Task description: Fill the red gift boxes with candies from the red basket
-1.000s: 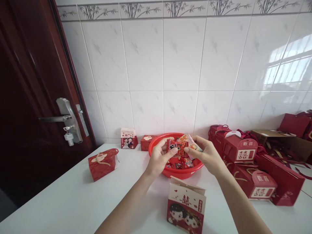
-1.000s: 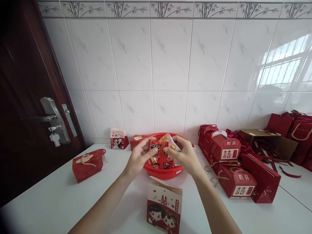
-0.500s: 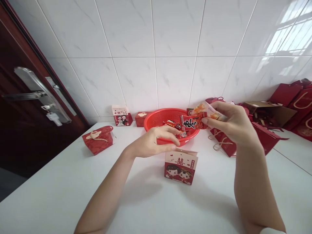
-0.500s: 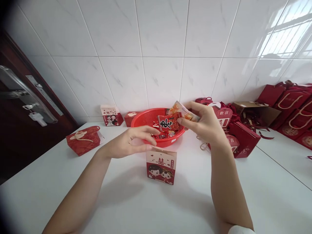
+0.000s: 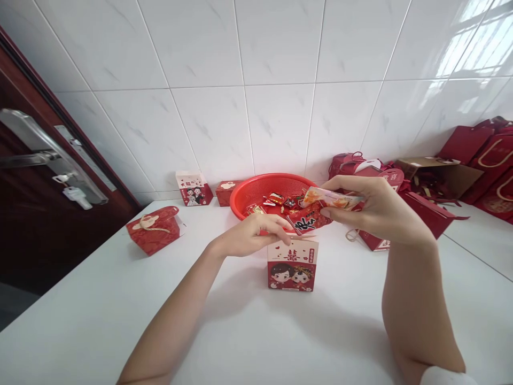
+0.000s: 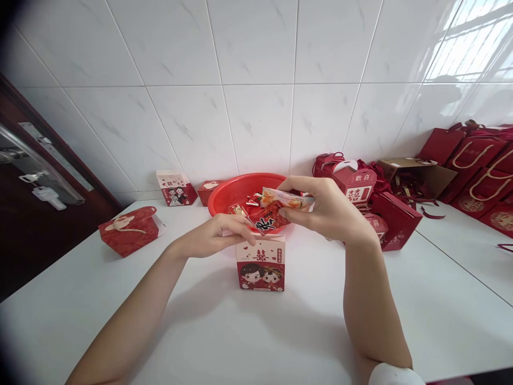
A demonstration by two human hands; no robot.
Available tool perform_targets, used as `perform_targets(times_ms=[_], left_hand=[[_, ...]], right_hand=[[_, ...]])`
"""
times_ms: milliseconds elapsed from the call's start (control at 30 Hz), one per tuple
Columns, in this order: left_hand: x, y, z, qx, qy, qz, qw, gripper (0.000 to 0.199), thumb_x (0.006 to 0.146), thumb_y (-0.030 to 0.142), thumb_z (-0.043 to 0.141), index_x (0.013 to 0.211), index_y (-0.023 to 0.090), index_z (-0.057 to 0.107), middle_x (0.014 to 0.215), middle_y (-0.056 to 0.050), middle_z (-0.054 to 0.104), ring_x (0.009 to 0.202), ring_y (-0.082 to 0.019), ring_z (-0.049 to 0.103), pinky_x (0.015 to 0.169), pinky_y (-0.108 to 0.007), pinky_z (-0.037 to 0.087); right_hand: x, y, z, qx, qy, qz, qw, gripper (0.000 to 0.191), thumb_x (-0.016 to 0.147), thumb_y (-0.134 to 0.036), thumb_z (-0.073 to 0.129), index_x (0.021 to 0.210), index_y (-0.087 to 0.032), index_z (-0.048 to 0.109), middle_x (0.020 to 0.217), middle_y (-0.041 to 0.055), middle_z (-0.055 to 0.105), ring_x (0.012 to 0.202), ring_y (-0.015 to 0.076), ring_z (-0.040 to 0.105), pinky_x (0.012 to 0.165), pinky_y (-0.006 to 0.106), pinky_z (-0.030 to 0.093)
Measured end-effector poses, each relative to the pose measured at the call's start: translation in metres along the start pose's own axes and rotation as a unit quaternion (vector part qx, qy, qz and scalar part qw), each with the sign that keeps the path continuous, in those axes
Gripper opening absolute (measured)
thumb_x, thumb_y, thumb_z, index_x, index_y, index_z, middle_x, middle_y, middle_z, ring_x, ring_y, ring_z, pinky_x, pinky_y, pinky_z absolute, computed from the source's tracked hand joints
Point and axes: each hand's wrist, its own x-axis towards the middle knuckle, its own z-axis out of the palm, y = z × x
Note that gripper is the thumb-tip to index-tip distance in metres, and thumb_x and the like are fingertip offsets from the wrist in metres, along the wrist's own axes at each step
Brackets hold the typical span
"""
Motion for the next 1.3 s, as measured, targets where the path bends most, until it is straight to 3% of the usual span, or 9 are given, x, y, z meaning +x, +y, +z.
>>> perform_targets(times_ms=[167,333,633,733,933,1067,1300], left_hand=[[0.003,-0.006,0.005,-0.006,0.029,-0.038,0.999,0.022,0.090,0.031,0.063,0.104,0.023,0.078,0.100,-0.006,0.077,0.095,-0.023,0.069,0.078,-0.030,0.053],[0.005,-0.008,0.004,-0.047,0.002,-0.062,0.997,0.036,0.082,0.035,0.073,0.116,0.022,0.075,0.113,-0.007,0.075,0.105,-0.028,0.068,0.081,-0.033,0.054],[0.004,-0.009,0.000,-0.080,-0.013,-0.081,0.993,0.048,0.077,0.030,0.077,0.125,0.024,0.071,0.119,-0.007,0.073,0.115,-0.032,0.066,0.091,-0.039,0.054],[0.004,-0.013,0.000,-0.067,0.016,-0.094,0.993,0.050,0.070,0.031,0.083,0.119,0.023,0.074,0.122,-0.008,0.072,0.117,-0.033,0.064,0.089,-0.037,0.055],[0.003,-0.018,0.001,-0.032,0.033,-0.119,0.992,0.051,0.067,0.034,0.085,0.116,0.025,0.076,0.125,-0.009,0.071,0.116,-0.032,0.065,0.085,-0.035,0.055],[0.002,-0.019,0.000,-0.006,0.032,-0.133,0.991,0.053,0.066,0.036,0.086,0.117,0.026,0.075,0.123,-0.008,0.072,0.112,-0.031,0.066,0.080,-0.032,0.055],[-0.001,-0.010,0.003,-0.028,-0.007,-0.064,0.998,0.055,0.066,0.034,0.086,0.119,0.029,0.074,0.121,-0.007,0.072,0.115,-0.030,0.065,0.087,-0.034,0.055]], right_hand=[[0.003,-0.001,0.003,-0.040,-0.009,-0.017,0.999,0.016,0.081,-0.027,0.066,0.094,-0.021,0.072,0.083,0.0019,0.072,0.072,0.0167,0.064,0.059,0.026,0.047],[0.008,0.002,0.010,-0.089,-0.021,-0.030,0.995,0.012,0.084,-0.023,0.061,0.091,-0.021,0.071,0.076,0.0009,0.070,0.064,0.0139,0.059,0.056,0.025,0.041],[0.018,0.005,0.028,-0.115,-0.072,-0.042,0.990,0.010,0.084,-0.019,0.061,0.087,-0.021,0.070,0.085,0.0024,0.071,0.072,0.0160,0.059,0.060,0.026,0.038],[0.019,0.007,0.029,-0.105,-0.066,-0.035,0.992,0.008,0.083,-0.022,0.064,0.087,-0.021,0.071,0.083,0.0022,0.071,0.071,0.0161,0.059,0.061,0.026,0.038],[0.019,0.010,0.026,-0.075,-0.052,-0.028,0.995,0.012,0.086,-0.032,0.067,0.086,-0.020,0.071,0.081,0.0019,0.070,0.071,0.0161,0.059,0.061,0.026,0.040],[0.017,0.011,0.019,-0.038,-0.054,-0.027,0.997,0.018,0.087,-0.038,0.066,0.093,-0.022,0.072,0.090,0.0028,0.073,0.079,0.0181,0.064,0.064,0.025,0.045],[0.010,0.010,0.002,0.008,-0.115,-0.028,0.993,0.027,0.086,-0.042,0.068,0.099,-0.019,0.073,0.088,0.0047,0.074,0.076,0.0187,0.065,0.063,0.027,0.050]])
